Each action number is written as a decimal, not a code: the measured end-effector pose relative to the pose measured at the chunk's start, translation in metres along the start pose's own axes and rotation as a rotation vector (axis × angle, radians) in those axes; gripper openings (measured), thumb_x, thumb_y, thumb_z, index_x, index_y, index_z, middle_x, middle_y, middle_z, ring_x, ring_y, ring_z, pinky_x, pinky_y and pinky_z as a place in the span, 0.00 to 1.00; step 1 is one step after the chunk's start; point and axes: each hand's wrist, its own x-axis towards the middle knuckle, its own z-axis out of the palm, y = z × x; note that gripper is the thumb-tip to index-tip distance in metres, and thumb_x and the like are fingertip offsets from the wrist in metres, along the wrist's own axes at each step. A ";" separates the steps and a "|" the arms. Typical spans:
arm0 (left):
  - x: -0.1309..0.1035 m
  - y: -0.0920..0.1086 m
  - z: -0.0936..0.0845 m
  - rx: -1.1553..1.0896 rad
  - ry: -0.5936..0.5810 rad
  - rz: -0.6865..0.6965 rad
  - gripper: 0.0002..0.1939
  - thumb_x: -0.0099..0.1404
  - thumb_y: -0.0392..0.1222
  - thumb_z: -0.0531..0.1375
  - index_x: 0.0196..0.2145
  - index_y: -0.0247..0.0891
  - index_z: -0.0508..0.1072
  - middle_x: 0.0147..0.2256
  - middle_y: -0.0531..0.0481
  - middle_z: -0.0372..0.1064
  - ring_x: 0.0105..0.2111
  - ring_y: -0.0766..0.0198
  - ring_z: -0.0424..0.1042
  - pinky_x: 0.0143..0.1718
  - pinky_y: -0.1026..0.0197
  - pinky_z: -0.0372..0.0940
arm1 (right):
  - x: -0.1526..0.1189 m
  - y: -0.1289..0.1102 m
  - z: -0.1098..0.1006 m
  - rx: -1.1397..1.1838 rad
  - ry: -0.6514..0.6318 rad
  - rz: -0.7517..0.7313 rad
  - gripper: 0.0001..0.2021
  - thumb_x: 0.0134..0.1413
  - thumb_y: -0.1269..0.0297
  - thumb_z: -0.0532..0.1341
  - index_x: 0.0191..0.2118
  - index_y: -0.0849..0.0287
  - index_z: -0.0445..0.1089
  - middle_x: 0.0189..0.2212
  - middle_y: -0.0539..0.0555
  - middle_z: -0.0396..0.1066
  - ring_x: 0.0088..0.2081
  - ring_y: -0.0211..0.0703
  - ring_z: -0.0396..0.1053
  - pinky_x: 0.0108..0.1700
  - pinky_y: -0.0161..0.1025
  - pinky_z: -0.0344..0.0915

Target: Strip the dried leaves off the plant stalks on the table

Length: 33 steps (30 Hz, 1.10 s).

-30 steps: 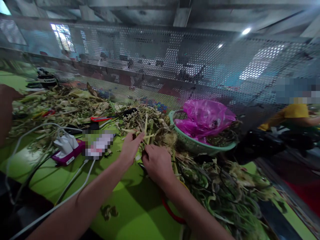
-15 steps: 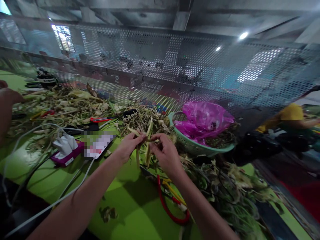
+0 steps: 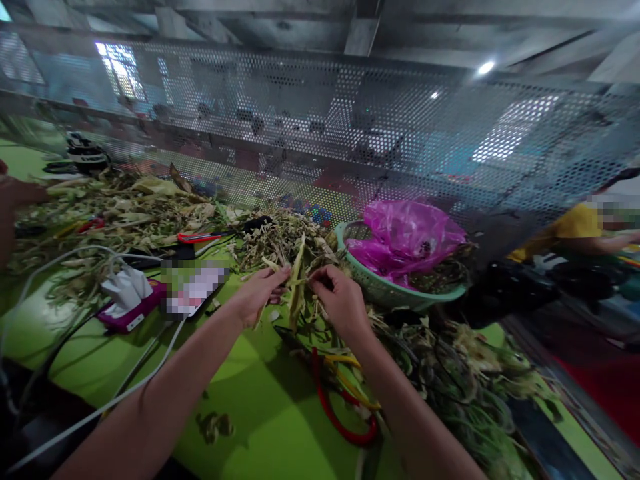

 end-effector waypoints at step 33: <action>-0.008 0.000 0.008 0.285 -0.354 0.142 0.11 0.49 0.47 0.64 0.27 0.38 0.75 0.25 0.51 0.71 0.30 0.60 0.68 0.32 0.63 0.63 | -0.001 -0.013 -0.014 0.087 0.141 0.130 0.15 0.47 0.52 0.63 0.23 0.59 0.65 0.18 0.46 0.59 0.21 0.35 0.56 0.24 0.33 0.54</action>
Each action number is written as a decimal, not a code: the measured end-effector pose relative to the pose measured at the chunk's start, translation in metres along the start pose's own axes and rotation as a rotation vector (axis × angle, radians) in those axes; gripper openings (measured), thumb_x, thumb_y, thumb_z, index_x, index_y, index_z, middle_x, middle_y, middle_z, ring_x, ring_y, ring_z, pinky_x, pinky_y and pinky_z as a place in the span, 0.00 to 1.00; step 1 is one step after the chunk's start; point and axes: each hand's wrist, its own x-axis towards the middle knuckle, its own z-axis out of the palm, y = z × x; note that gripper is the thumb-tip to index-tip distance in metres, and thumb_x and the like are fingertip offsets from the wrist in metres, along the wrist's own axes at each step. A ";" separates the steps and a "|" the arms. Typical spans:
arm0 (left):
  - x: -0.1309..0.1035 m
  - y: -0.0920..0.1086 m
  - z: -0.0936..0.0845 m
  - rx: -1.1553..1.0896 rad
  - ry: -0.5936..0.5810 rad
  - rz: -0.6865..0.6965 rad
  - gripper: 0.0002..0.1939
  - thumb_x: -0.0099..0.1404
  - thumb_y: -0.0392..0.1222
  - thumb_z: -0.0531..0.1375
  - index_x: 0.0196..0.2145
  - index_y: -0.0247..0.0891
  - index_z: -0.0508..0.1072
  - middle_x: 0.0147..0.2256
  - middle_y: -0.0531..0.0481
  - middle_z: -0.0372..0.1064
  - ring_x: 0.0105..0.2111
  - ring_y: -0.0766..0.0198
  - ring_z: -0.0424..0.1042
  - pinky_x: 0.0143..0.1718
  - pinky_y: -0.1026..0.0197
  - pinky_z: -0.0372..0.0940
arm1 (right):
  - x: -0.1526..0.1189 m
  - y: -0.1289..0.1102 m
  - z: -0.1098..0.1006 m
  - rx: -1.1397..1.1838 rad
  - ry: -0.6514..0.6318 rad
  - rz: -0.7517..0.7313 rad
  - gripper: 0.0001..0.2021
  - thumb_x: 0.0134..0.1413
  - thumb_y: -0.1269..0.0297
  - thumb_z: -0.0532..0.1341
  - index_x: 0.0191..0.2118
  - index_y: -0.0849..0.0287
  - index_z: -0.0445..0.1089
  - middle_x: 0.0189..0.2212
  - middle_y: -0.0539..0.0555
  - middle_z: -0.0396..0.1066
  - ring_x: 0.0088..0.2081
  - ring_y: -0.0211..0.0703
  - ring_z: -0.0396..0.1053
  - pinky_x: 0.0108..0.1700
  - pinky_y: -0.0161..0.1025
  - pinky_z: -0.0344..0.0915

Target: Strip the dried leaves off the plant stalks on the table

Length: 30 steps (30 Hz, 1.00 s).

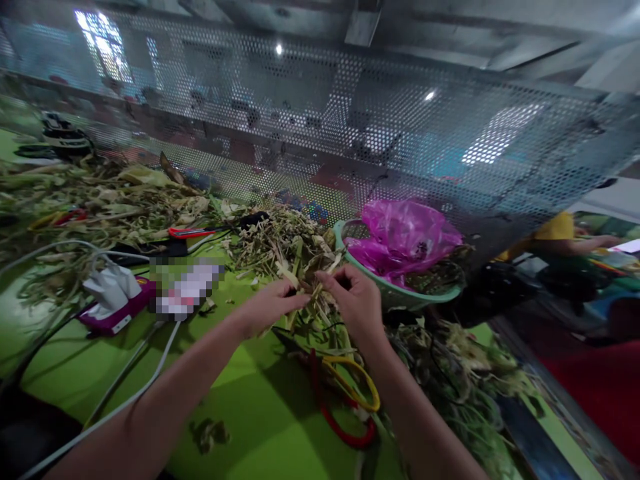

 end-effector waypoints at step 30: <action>0.002 -0.001 0.004 -0.512 0.183 -0.222 0.15 0.52 0.50 0.64 0.32 0.36 0.76 0.33 0.47 0.73 0.35 0.63 0.69 0.39 0.63 0.62 | -0.005 -0.018 -0.001 0.275 -0.241 0.161 0.12 0.51 0.55 0.61 0.39 0.56 0.69 0.35 0.52 0.70 0.39 0.43 0.67 0.43 0.39 0.63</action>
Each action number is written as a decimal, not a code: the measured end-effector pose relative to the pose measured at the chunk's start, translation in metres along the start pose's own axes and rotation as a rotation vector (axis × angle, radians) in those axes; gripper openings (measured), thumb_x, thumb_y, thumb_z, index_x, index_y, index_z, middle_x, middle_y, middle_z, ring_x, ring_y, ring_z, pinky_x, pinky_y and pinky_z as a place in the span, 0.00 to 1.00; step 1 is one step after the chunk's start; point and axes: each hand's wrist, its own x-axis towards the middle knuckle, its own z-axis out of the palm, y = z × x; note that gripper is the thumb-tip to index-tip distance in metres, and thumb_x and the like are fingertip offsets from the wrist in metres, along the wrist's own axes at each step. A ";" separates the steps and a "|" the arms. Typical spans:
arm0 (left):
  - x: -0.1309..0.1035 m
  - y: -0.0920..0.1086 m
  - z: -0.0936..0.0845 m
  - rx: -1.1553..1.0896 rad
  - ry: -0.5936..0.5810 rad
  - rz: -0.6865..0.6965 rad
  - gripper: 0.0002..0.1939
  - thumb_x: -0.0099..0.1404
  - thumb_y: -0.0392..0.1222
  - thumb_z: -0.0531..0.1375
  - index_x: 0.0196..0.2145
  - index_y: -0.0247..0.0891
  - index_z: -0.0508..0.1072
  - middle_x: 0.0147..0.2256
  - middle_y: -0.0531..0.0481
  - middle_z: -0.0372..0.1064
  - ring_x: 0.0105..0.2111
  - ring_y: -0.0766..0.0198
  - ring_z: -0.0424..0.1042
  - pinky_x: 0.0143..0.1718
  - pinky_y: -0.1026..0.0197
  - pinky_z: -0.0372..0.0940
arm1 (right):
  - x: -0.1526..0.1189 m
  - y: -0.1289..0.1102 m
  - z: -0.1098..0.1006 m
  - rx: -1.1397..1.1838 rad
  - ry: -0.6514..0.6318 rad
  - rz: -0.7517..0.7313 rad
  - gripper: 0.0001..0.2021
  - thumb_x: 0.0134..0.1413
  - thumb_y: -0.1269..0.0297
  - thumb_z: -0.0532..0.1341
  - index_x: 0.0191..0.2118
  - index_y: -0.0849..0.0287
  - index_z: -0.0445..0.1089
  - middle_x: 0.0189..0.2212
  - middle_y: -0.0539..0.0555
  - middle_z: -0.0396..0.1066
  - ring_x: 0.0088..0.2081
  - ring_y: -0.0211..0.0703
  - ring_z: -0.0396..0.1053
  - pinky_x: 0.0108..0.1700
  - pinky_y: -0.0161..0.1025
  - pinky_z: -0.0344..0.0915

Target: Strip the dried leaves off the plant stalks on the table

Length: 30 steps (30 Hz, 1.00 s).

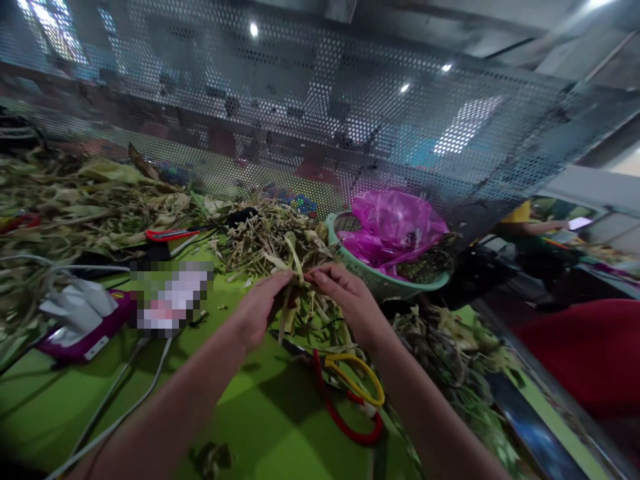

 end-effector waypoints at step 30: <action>0.007 0.001 -0.006 -0.051 0.077 0.003 0.16 0.49 0.47 0.67 0.34 0.35 0.75 0.33 0.47 0.73 0.30 0.66 0.67 0.34 0.63 0.61 | -0.003 0.006 0.005 -0.525 0.150 -0.223 0.11 0.54 0.55 0.58 0.31 0.57 0.68 0.30 0.51 0.68 0.35 0.44 0.65 0.41 0.39 0.61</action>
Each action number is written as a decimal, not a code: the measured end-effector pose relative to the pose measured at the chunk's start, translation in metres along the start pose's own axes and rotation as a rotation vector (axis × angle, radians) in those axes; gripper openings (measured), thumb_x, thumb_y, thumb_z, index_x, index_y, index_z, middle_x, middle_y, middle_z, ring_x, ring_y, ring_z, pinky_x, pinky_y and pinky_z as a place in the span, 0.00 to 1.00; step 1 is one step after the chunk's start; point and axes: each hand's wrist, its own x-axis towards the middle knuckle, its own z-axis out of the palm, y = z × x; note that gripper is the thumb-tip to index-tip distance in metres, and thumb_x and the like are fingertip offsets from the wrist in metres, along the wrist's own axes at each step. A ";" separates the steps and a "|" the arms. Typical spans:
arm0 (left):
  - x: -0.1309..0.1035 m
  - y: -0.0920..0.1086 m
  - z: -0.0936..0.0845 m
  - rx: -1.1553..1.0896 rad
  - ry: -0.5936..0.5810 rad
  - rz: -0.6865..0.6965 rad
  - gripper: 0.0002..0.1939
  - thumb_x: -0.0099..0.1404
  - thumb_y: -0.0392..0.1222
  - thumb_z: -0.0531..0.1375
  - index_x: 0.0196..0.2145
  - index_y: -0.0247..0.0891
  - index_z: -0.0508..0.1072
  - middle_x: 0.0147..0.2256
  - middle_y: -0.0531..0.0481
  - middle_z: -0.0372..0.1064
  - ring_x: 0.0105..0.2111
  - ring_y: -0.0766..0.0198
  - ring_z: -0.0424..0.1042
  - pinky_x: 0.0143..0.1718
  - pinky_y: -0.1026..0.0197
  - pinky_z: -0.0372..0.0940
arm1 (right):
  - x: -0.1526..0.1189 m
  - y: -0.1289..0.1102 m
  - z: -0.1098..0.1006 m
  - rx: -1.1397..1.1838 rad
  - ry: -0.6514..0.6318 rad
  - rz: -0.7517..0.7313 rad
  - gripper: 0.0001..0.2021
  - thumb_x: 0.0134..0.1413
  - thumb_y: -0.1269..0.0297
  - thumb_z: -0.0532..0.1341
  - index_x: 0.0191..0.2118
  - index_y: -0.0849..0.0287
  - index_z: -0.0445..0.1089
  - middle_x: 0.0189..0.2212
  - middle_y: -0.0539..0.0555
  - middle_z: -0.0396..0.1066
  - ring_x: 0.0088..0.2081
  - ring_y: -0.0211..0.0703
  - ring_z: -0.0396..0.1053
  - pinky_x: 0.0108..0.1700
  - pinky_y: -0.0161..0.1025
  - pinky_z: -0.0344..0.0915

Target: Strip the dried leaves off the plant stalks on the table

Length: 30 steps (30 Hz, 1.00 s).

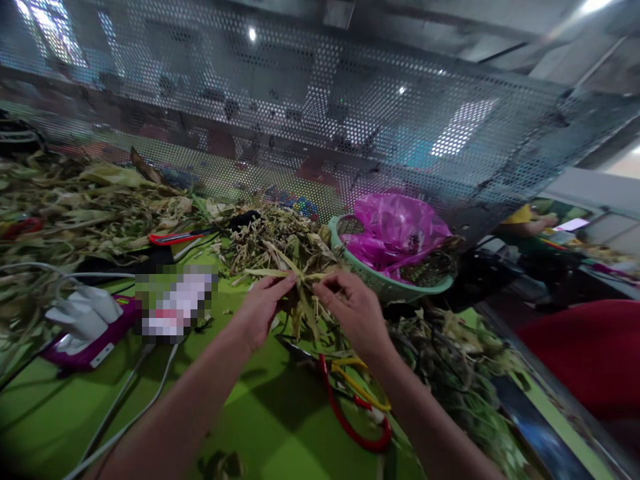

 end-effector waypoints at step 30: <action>-0.001 0.011 -0.004 -0.065 0.011 -0.075 0.13 0.48 0.45 0.67 0.23 0.34 0.69 0.20 0.56 0.62 0.20 0.74 0.59 0.23 0.69 0.57 | -0.004 0.003 0.013 0.156 -0.290 0.083 0.15 0.54 0.56 0.58 0.22 0.58 0.61 0.20 0.46 0.56 0.25 0.37 0.56 0.29 0.34 0.55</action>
